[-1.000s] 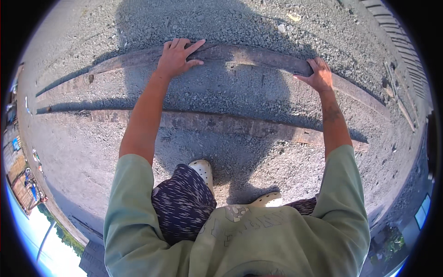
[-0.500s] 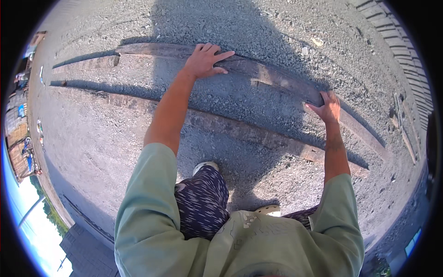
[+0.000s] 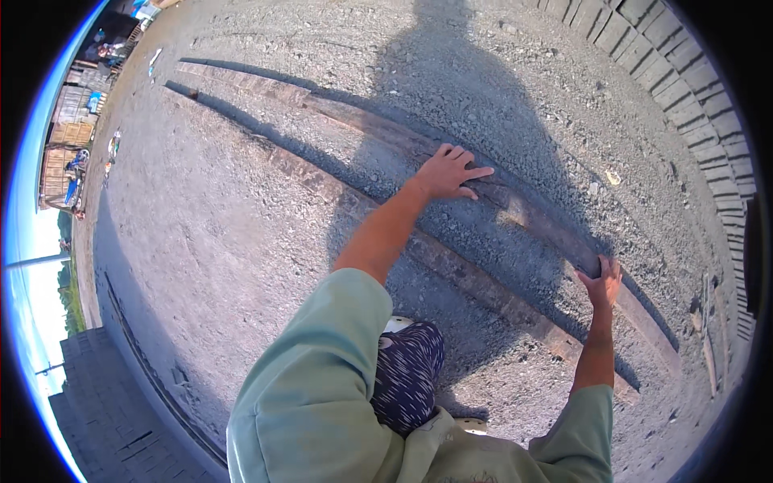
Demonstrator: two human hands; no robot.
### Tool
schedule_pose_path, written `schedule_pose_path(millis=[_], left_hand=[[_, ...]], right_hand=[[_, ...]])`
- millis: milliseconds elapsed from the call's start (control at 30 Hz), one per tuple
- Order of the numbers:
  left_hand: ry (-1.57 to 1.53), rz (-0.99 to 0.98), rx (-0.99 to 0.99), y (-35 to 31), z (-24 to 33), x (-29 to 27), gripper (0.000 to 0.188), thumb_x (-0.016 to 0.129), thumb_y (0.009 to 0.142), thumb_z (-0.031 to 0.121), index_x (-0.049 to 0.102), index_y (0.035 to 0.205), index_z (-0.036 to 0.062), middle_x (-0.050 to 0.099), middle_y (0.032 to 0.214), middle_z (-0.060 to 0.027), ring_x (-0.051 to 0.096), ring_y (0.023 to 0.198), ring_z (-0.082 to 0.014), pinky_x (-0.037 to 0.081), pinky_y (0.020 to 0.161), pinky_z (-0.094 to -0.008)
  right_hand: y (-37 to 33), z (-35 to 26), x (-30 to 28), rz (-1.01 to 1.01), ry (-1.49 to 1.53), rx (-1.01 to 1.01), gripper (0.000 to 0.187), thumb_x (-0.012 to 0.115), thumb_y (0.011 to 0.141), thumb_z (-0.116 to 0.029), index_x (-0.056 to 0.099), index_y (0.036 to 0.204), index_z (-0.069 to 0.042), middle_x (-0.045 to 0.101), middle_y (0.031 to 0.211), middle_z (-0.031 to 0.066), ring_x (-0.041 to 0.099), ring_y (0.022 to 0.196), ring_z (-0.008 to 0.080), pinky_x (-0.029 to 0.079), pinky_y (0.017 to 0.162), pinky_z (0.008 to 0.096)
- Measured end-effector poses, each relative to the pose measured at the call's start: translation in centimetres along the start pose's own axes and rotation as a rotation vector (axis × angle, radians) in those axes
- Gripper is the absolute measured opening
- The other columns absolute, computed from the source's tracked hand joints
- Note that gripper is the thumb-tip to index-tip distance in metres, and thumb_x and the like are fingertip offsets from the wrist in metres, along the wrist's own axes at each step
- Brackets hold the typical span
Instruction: The person repositions wooden planks on the ground by hand, sets down a concrete brick beside a plank, and then picks up a hollow bamboo pole.
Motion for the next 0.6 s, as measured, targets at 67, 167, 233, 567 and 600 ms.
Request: schedule_pose_path(millis=[67,167,233,567,600], left_hand=[[0.018,-0.014,-0.01,-0.3,0.0,-0.2,0.063,0.053,0.079,0.057,0.039,0.136,0.0338,0.048,0.113,-0.0092,0.043,0.108,-0.0257,0.028,0.094,-0.0445],[0.038,-0.053,-0.021,-0.2,-0.1,-0.7,0.063,0.053,0.08,0.057,0.037,0.137,0.0334,0.048,0.113,-0.0093,0.042,0.109,-0.0254,0.028,0.095,-0.0442],[0.028,-0.073,-0.016,-0.5,0.2,-0.8,0.064,0.053,0.081,0.056,0.036,0.137,0.0328,0.048,0.113,-0.0092,0.042,0.109,-0.0252,0.027,0.095,-0.044],[-0.086,0.344,-0.353,0.3,-4.2,-2.6,0.055,0.055,0.085,0.045,0.045,0.132,0.0191,0.049,0.119,-0.0135,0.043,0.114,-0.0302,0.025,0.1,-0.0452],[-0.044,0.298,-0.482,0.6,-5.4,-2.5,0.049,0.052,0.088,0.042,0.046,0.131,0.02,0.05,0.119,-0.0137,0.044,0.113,-0.0311,0.026,0.099,-0.0462]], right_hand=[[-0.1,-0.3,0.2,0.013,-0.018,-0.003,0.073,0.084,0.05,-0.041,0.058,0.111,-0.011,0.052,0.11,0.0085,0.048,0.107,0.0291,0.039,0.089,0.043],[-0.5,-0.4,0.5,-0.059,-0.026,0.009,0.078,0.082,0.052,-0.043,0.053,0.117,-0.01,0.051,0.112,0.0091,0.048,0.107,0.0287,0.037,0.091,0.0435],[-0.4,-0.2,1.1,-0.079,-0.045,0.006,0.079,0.081,0.053,-0.046,0.052,0.118,-0.01,0.051,0.112,0.0097,0.047,0.107,0.0292,0.037,0.091,0.044],[1.9,1.2,-1.9,0.228,0.095,0.126,0.055,0.067,0.076,-0.044,0.051,0.119,-0.014,0.053,0.109,0.0093,0.051,0.099,0.0281,0.037,0.084,0.0432],[1.9,1.9,-1.6,0.481,0.0,0.022,0.05,0.068,0.076,-0.042,0.053,0.113,-0.011,0.056,0.099,0.0097,0.054,0.088,0.0283,0.04,0.074,0.042]])
Point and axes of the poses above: each hand's wrist, its own y-axis towards the middle knuckle, its own x-axis out of the palm, z = x × y, the point moved 3 cm from there along y, towards the middle knuckle
